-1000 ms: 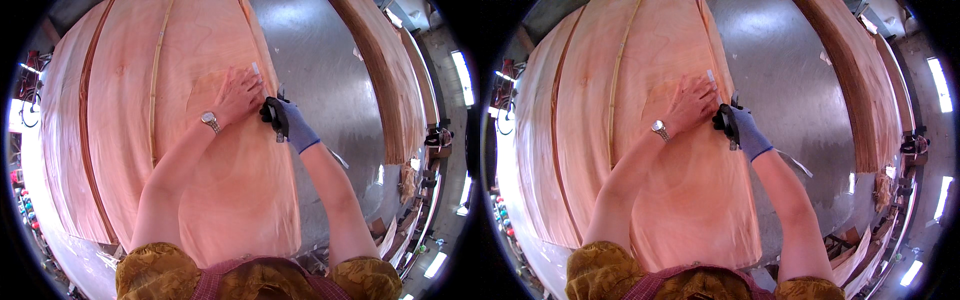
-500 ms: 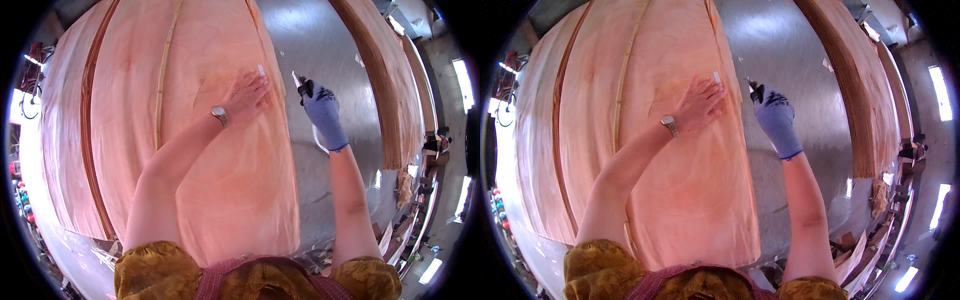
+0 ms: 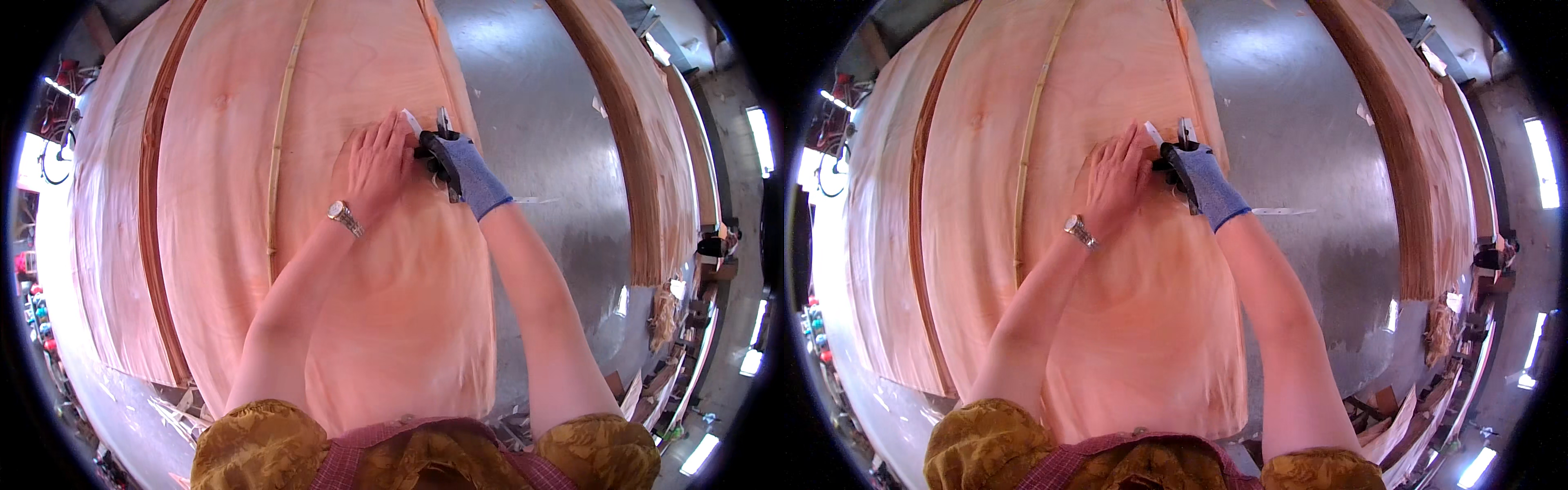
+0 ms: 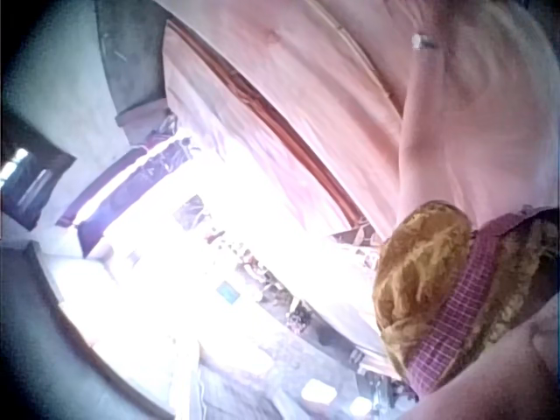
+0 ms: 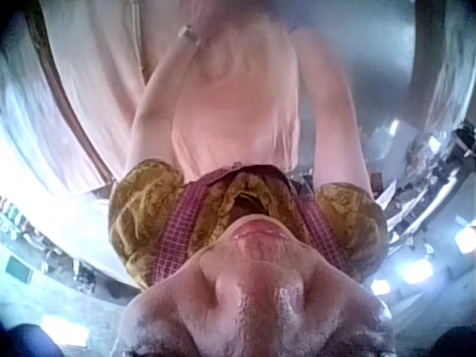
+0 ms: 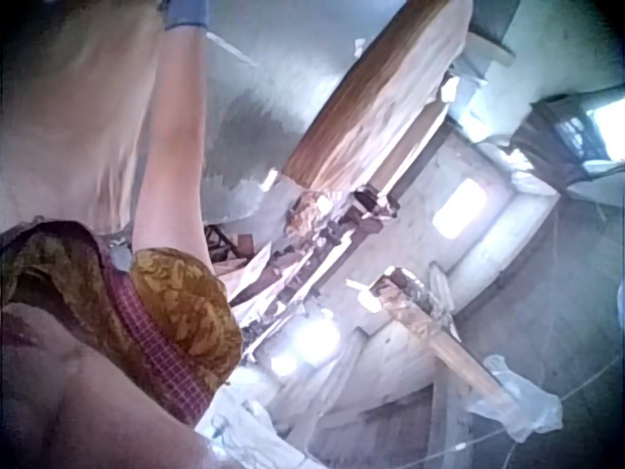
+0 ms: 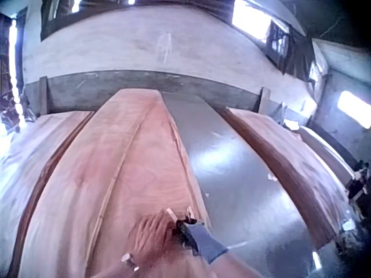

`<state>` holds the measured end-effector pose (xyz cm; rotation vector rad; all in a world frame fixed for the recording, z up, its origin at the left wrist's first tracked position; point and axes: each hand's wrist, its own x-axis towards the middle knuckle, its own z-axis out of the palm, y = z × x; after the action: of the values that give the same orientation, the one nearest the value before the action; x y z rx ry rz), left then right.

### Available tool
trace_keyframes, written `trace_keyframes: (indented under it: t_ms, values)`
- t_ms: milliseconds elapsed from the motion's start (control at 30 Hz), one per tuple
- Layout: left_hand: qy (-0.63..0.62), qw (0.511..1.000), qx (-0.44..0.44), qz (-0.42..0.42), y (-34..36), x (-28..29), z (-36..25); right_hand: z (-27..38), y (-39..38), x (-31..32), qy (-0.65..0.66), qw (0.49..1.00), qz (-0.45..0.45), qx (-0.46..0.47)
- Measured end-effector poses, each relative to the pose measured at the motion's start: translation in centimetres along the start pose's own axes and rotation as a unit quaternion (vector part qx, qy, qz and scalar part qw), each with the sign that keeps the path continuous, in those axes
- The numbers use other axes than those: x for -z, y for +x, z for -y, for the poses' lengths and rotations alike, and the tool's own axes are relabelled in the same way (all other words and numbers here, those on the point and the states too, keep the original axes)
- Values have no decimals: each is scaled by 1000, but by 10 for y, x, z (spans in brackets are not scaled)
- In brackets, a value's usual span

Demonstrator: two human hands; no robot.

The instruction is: The person tapes together thin veneer sheets using small strips of white tape and a hand-held tool to press the seams, then moves and stacks large sheets of veneer onto nearby piles in a workshop environment.

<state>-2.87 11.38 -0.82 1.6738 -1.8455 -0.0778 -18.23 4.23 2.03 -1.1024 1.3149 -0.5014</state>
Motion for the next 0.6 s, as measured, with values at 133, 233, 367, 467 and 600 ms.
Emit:
trace_keyframes:
  t_ms: [133,233,367,467,600]
  values:
    - [7,999,-36,13,16,-2,12,6,-1,-5,1,1000,-2,-24]
    - [60,994,-29,87,21,-3,17,11,-10,-5,-47,998,-14,-36]
    - [36,998,-21,49,19,-5,15,-8,-26,15,-12,999,-12,-29]
    - [17,998,-40,52,15,0,14,-10,-33,23,3,999,-7,-43]
    - [102,984,-101,106,-1,-1,13,-14,-29,22,-4,999,-2,-50]
